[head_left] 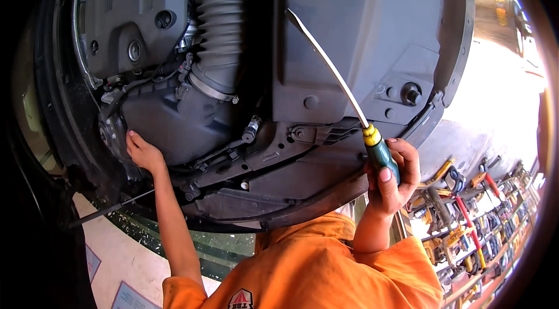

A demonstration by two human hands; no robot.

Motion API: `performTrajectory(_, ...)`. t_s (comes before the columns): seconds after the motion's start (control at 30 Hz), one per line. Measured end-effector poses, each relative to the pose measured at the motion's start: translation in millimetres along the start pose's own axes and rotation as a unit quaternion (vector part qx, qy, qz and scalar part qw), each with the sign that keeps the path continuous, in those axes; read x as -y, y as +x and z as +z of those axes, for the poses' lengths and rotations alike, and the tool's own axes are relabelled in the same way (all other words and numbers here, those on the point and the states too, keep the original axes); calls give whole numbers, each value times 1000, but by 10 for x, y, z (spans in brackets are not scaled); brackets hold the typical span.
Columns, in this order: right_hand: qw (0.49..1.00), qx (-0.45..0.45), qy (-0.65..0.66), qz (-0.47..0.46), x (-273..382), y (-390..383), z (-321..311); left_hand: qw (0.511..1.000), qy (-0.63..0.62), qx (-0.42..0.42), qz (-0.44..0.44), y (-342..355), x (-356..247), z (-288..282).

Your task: The person loosens components in the car's engine bay using a screwdriver and by hand, specifically working around the air filter housing and connected hoses.

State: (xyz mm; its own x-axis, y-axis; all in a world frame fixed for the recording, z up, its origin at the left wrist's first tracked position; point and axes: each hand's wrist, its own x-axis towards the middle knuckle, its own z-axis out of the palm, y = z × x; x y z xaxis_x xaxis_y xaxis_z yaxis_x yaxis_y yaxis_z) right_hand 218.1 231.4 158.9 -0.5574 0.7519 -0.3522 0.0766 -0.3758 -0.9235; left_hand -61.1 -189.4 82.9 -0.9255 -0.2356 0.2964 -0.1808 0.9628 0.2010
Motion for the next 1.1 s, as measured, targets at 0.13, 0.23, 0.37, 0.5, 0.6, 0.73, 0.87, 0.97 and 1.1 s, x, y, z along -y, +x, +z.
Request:
performTrajectory(0.13,997,-7,-72,-14,98,71,100,1000,-15,22,11,19,-27,0)
performTrajectory(0.23,991,-3,-125,-53,172,108,299,999,-39,18,30,-22,-123,-93)
performTrajectory(0.37,926,147,-310,-160,322,304,864,997,-46,3,57,-91,-132,-121)
performTrajectory(0.5,857,286,-390,-178,351,400,1636,995,-43,19,86,1,-171,-115)
performTrajectory(0.6,808,326,-449,-197,255,368,2049,995,-42,26,85,7,-175,-130)
performTrajectory(0.73,755,343,-512,-225,238,297,2462,996,-40,27,77,27,-169,-142)
performTrajectory(0.87,705,355,-558,-258,312,240,2645,996,-37,24,78,27,-147,-141)
performTrajectory(0.97,667,394,-554,-305,339,316,2728,996,-32,21,80,19,-130,-148)
performTrajectory(1.1,614,424,-566,-350,385,381,2791,996,-28,16,84,8,-121,-129)
